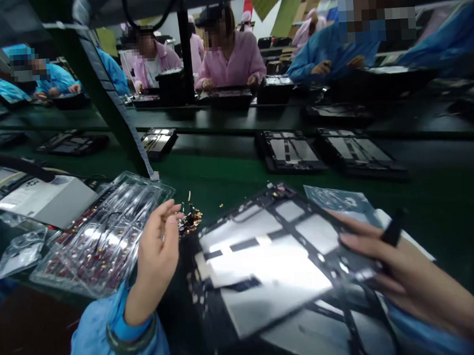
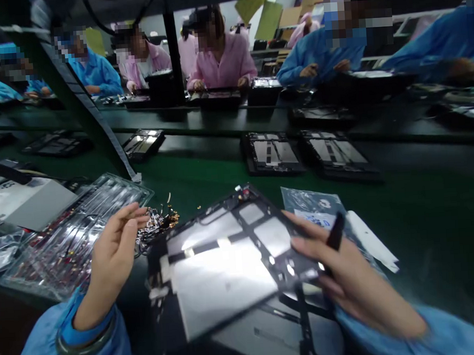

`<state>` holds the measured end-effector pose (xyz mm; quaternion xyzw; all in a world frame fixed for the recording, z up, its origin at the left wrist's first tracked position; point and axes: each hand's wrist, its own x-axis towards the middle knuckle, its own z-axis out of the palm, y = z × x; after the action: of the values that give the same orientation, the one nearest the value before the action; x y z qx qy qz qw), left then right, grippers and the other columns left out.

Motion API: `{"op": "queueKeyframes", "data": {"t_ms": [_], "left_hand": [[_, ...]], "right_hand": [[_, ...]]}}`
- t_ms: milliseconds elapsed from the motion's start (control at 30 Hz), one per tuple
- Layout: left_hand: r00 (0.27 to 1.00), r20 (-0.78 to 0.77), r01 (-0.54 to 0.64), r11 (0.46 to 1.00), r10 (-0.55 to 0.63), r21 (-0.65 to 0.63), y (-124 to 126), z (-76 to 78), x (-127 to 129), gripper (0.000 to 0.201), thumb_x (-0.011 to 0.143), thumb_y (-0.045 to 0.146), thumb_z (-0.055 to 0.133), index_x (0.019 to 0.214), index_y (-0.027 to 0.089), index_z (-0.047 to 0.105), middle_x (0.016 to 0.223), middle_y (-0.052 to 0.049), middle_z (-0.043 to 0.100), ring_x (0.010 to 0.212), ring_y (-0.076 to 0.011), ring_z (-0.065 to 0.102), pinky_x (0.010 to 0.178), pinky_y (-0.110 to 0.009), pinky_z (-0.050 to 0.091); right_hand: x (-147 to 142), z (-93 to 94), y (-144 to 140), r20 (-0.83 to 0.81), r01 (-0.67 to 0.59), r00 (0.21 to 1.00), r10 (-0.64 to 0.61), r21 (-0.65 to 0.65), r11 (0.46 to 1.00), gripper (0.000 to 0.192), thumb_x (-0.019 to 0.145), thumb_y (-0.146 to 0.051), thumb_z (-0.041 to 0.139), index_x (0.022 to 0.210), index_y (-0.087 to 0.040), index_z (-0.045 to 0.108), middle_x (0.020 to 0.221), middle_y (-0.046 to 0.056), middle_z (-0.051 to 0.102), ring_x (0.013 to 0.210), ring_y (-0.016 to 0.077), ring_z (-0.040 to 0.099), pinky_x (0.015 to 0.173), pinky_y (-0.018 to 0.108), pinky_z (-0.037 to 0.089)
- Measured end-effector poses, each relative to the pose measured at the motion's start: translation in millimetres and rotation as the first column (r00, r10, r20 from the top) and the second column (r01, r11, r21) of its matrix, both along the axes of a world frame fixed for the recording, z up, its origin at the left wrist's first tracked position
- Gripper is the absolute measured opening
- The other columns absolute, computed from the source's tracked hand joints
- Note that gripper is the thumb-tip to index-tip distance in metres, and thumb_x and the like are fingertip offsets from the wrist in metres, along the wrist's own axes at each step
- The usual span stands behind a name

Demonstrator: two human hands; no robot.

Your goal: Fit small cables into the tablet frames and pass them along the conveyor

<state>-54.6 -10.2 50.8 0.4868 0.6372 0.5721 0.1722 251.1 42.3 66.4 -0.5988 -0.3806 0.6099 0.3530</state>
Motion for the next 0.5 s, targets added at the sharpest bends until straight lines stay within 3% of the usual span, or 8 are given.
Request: {"op": "queueKeyframes", "data": {"t_ms": [67,133,167,233,333,400,500], "left_hand": [[0.954,0.297,-0.040,0.999,0.043,-0.017,-0.6,-2.4,-10.2,0.033,0.086,0.036,0.055,0.113,0.017,0.059,0.105,-0.008,0.066,0.087,-0.0167,0.065,0.084,-0.030,0.053],[0.893,0.443,-0.074,0.997,0.074,-0.019,-0.2,-7.0,-14.8,0.034,0.080,0.038,0.063,0.106,0.016,0.062,0.099,-0.007,0.069,0.082,-0.0156,0.066,0.083,-0.029,0.053],[0.879,0.469,-0.086,0.996,0.087,-0.025,0.5,-9.8,-15.3,0.034,0.079,0.038,0.065,0.104,0.015,0.063,0.097,-0.007,0.070,0.081,-0.0153,0.066,0.082,-0.029,0.053],[0.876,0.474,-0.083,0.996,0.094,-0.044,2.6,-15.0,-13.7,0.034,0.077,0.038,0.067,0.102,0.015,0.065,0.096,-0.007,0.070,0.081,-0.0146,0.066,0.082,-0.027,0.053],[0.876,0.479,-0.020,0.996,0.058,-0.083,5.7,-20.3,-9.9,0.034,0.078,0.038,0.067,0.103,0.015,0.066,0.096,-0.006,0.071,0.080,-0.0130,0.067,0.081,-0.023,0.053],[0.864,0.501,0.019,0.993,0.041,-0.115,7.0,-21.7,-9.4,0.035,0.077,0.038,0.068,0.102,0.015,0.067,0.097,-0.007,0.072,0.078,-0.0119,0.067,0.079,-0.021,0.053],[0.794,0.606,0.066,0.987,0.038,-0.149,8.3,-22.1,-12.5,0.038,0.071,0.037,0.074,0.100,0.013,0.068,0.097,-0.009,0.073,0.074,-0.0123,0.068,0.073,-0.020,0.055]], "right_hand": [[-24.6,10.1,39.6,-0.120,-0.014,0.992,0.026,0.096,0.995,0.036,0.061,-0.033,0.077,0.093,-0.024,0.065,0.039,-0.009,0.037,0.027,0.0024,0.020,0.026,0.011,0.019],[-56.5,13.3,83.5,-0.162,0.001,0.987,0.027,0.167,0.986,0.013,0.073,-0.026,0.068,0.077,-0.020,0.056,0.044,-0.010,0.034,0.030,0.0012,0.021,0.029,0.011,0.022],[-74.2,12.5,105.5,-0.154,0.013,0.988,0.015,0.180,0.984,0.012,0.079,-0.024,0.063,0.074,-0.020,0.053,0.046,-0.011,0.033,0.030,0.0011,0.021,0.030,0.012,0.022],[-109.0,7.8,147.1,-0.104,0.028,0.995,-0.008,0.194,0.981,0.009,0.088,-0.024,0.055,0.081,-0.018,0.054,0.055,-0.009,0.040,0.034,0.0018,0.027,0.033,0.013,0.026],[-145.0,0.4,197.3,0.028,0.001,1.000,-0.007,0.212,0.977,0.024,0.092,-0.033,0.054,0.107,-0.014,0.057,0.092,0.003,0.061,0.069,0.0112,0.059,0.058,0.026,0.052],[-148.0,-1.3,218.7,0.140,-0.019,0.990,-0.014,0.232,0.972,0.032,0.091,-0.035,0.056,0.116,-0.015,0.056,0.110,0.008,0.059,0.089,0.0179,0.061,0.074,0.036,0.054],[-119.5,0.0,230.7,0.309,-0.047,0.950,-0.050,0.298,0.953,0.032,0.092,-0.033,0.054,0.119,-0.016,0.055,0.118,0.009,0.057,0.099,0.0207,0.059,0.082,0.041,0.052]]}}
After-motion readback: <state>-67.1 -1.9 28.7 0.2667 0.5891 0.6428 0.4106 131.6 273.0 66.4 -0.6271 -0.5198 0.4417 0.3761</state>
